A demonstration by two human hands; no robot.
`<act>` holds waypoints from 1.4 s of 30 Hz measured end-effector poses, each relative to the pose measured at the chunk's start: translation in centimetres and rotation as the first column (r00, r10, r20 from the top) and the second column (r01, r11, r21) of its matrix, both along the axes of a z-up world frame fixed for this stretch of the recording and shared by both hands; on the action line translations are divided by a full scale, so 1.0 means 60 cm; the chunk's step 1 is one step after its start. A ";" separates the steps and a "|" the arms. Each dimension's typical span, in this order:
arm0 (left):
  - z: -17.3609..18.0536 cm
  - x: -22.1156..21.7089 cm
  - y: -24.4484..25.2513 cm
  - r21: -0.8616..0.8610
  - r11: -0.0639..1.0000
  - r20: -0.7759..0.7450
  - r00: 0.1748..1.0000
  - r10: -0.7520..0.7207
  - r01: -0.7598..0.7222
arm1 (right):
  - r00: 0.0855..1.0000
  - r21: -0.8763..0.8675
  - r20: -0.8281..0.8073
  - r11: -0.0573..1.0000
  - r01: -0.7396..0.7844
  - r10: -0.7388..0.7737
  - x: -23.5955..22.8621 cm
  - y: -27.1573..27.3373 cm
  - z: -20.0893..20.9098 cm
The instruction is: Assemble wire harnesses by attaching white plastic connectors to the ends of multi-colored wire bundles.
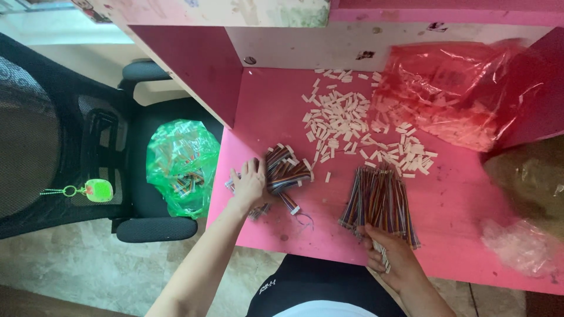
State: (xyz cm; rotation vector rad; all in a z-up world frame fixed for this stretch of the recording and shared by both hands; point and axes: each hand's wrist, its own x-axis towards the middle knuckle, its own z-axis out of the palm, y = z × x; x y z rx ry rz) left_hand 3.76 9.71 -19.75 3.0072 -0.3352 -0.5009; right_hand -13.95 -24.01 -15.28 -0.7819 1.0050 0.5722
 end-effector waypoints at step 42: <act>0.018 -0.107 0.013 -0.616 0.518 -0.393 0.802 0.450 -0.593 | 0.991 -0.054 0.009 0.990 -0.132 0.132 0.028 -0.008 -0.027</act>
